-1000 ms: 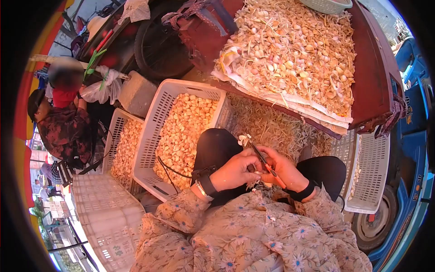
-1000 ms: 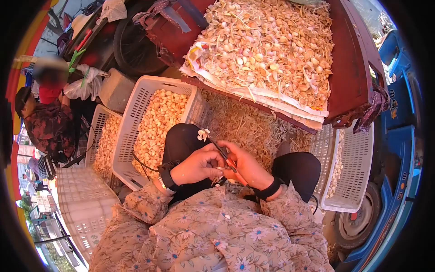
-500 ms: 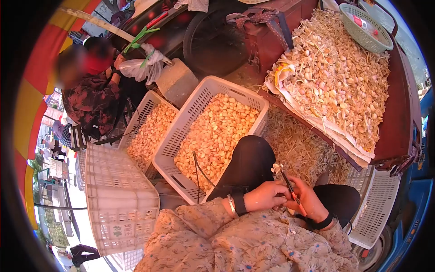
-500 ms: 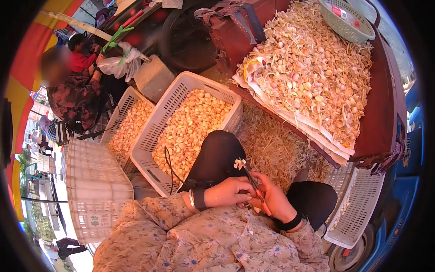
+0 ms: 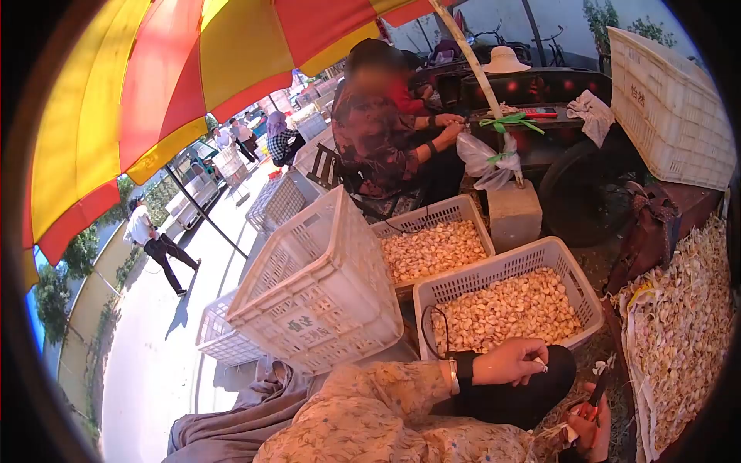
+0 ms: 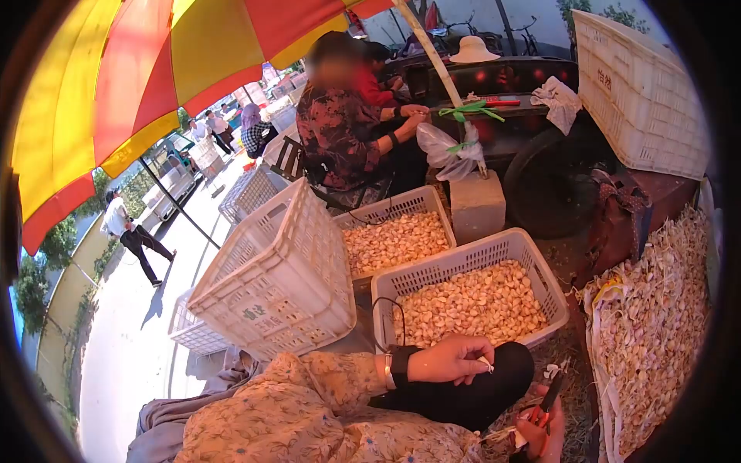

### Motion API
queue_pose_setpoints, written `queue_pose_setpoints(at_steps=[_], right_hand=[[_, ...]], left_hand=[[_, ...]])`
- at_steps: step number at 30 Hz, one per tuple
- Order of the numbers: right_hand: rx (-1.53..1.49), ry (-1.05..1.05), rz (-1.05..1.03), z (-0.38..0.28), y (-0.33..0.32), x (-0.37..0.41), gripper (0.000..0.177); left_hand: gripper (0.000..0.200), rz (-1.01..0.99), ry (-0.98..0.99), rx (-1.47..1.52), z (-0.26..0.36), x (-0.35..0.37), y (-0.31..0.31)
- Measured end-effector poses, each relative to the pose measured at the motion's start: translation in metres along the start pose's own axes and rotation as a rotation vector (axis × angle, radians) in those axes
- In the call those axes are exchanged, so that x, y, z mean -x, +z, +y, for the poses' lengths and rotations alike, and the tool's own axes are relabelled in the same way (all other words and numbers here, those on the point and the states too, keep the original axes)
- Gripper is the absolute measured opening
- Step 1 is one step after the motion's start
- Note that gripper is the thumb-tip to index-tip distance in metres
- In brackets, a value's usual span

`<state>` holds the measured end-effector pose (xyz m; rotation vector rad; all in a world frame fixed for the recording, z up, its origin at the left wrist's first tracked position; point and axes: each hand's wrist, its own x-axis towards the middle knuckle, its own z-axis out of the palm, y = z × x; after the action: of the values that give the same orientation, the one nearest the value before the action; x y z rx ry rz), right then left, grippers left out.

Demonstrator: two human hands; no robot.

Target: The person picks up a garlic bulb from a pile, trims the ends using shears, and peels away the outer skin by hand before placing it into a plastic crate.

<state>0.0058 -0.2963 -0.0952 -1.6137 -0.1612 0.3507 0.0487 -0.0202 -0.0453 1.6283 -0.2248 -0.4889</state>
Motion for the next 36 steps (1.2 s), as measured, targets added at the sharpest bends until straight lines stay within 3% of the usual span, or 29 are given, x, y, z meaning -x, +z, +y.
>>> queue_pose_setpoints(at_steps=[3, 4, 5, 7, 9, 11, 14, 17, 23, 26, 29, 32, 36], right_hand=[[-0.554, 0.091, 0.336, -0.013, 0.011, -0.023, 0.015], [-0.438, -0.080, 0.494, -0.038, 0.029, -0.021, 0.020], [-0.418, -0.099, 0.510, -0.033, 0.030, -0.028, 0.016], [-0.367, -0.120, 0.553, -0.013, 0.029, -0.040, 0.049], [-0.275, -0.227, 0.643, -0.024, 0.050, -0.049, 0.040], [-0.199, -0.374, 0.675, -0.029, 0.066, -0.056, 0.040], [-0.245, -0.268, 0.643, -0.046, 0.089, -0.050, 0.039], [-0.228, -0.209, 0.641, -0.046, 0.100, -0.046, 0.039], [-0.199, -0.163, 0.631, -0.041, 0.109, -0.037, 0.039], [-0.177, -0.235, 0.582, -0.025, 0.101, -0.037, 0.039], [-0.207, -0.141, 0.609, -0.025, 0.100, -0.033, 0.039], [-0.276, -0.188, 0.619, -0.022, 0.093, -0.029, 0.039], [-0.226, -0.117, 0.830, -0.022, 0.048, -0.034, 0.040]], left_hand=[[0.020, 0.321, 0.299, -0.398, -0.006, 0.000, -0.029], [0.023, 0.419, 0.419, -0.523, -0.010, -0.006, -0.033], [0.025, 0.510, 0.541, -0.650, -0.013, -0.015, -0.036], [0.030, 0.685, 0.773, -0.888, -0.021, -0.026, -0.036], [0.035, 0.115, 0.026, -0.017, -0.004, -0.016, 0.012], [0.034, -0.165, -0.153, 0.444, -0.011, -0.015, 0.043], [0.025, -0.143, -0.056, 0.654, -0.028, -0.016, 0.063], [0.024, -0.100, -0.193, 0.764, -0.028, -0.006, 0.060], [0.021, -0.054, -0.231, 0.839, -0.050, -0.003, 0.059], [0.020, -0.096, -0.234, 0.799, -0.050, -0.004, 0.060], [0.019, -0.099, -0.214, 0.693, -0.049, -0.004, 0.063], [0.019, -0.153, -0.184, 0.620, -0.050, -0.006, 0.060], [0.022, -0.073, 0.081, 0.088, -0.038, 0.003, 0.050]])
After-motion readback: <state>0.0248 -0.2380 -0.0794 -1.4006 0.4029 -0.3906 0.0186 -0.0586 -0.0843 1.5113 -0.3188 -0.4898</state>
